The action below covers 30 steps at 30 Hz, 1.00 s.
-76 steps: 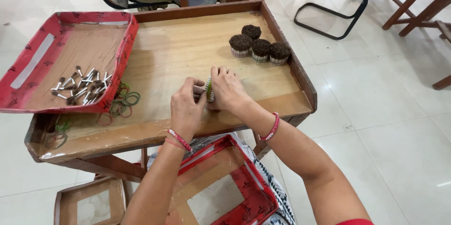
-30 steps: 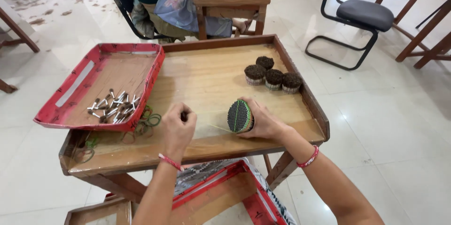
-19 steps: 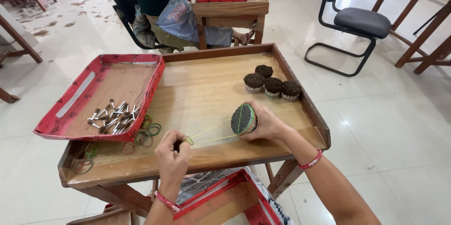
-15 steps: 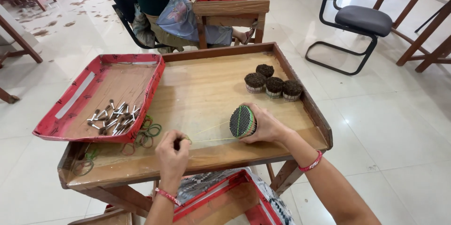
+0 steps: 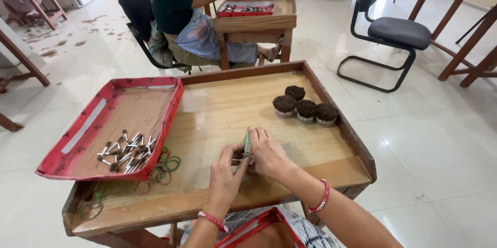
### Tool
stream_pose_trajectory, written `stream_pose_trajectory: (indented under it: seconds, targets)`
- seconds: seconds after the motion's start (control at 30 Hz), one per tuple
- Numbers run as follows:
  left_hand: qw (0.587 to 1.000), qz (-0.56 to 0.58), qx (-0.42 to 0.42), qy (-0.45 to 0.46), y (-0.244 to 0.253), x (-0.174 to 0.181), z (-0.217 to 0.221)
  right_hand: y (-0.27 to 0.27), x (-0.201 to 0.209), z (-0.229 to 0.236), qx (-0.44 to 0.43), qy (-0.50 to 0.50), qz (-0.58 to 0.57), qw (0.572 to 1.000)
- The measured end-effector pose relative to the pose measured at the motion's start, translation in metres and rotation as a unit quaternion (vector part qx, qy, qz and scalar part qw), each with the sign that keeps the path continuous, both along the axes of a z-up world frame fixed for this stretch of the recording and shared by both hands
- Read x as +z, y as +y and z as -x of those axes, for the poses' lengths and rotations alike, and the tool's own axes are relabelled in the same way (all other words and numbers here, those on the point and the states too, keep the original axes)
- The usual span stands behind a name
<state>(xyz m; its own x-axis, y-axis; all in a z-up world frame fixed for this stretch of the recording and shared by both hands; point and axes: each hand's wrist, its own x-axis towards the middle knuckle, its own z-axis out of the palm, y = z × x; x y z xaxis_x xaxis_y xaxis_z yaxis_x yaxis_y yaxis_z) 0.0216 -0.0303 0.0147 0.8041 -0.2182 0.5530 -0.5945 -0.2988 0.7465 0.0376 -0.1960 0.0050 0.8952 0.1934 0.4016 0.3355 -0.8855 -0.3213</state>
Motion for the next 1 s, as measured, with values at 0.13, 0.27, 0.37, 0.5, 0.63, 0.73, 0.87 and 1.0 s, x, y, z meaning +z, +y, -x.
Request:
stream_pose_trajectory:
  seconds: [0.13, 0.27, 0.37, 0.5, 0.63, 0.73, 0.87, 1.0]
  targets:
    - [0.997, 0.029, 0.002, 0.075, 0.005, -0.005, -0.003, 0.006, 0.018, 0.0, -0.022, 0.07, 0.026, 0.997]
    - [0.995, 0.028, 0.013, 0.095, 0.011, -0.012, -0.007, 0.005, 0.026, -0.007, -0.03, 0.134, 0.038, 0.99]
    - [0.994, 0.025, 0.016, 0.104, 0.011, -0.004, -0.007, 0.01, 0.024, -0.008, -0.023, 0.122, 0.025, 0.992]
    - [0.99, -0.004, 0.024, 0.139, 0.007, 0.005, -0.007, 0.009, 0.029, -0.005, -0.035, 0.136, 0.032, 0.99]
    - [0.987, -0.092, 0.098, 0.084, 0.03, -0.012, -0.028, -0.004, 0.016, -0.007, 0.02, 0.092, 0.002, 0.996]
    - [0.977, -0.14, 0.159, 0.022, 0.051, -0.023, -0.035, -0.025, 0.021, 0.01, 0.065, 0.077, -0.051, 0.994]
    - [0.945, -0.219, 0.24, -0.031, 0.064, -0.015, -0.037, -0.069, 0.002, 0.012, 0.028, 0.074, -0.088, 0.993]
    - [0.91, -0.299, 0.269, -0.101, 0.051, -0.026, -0.031, -0.07, 0.019, 0.021, 0.007, 0.041, -0.069, 0.997]
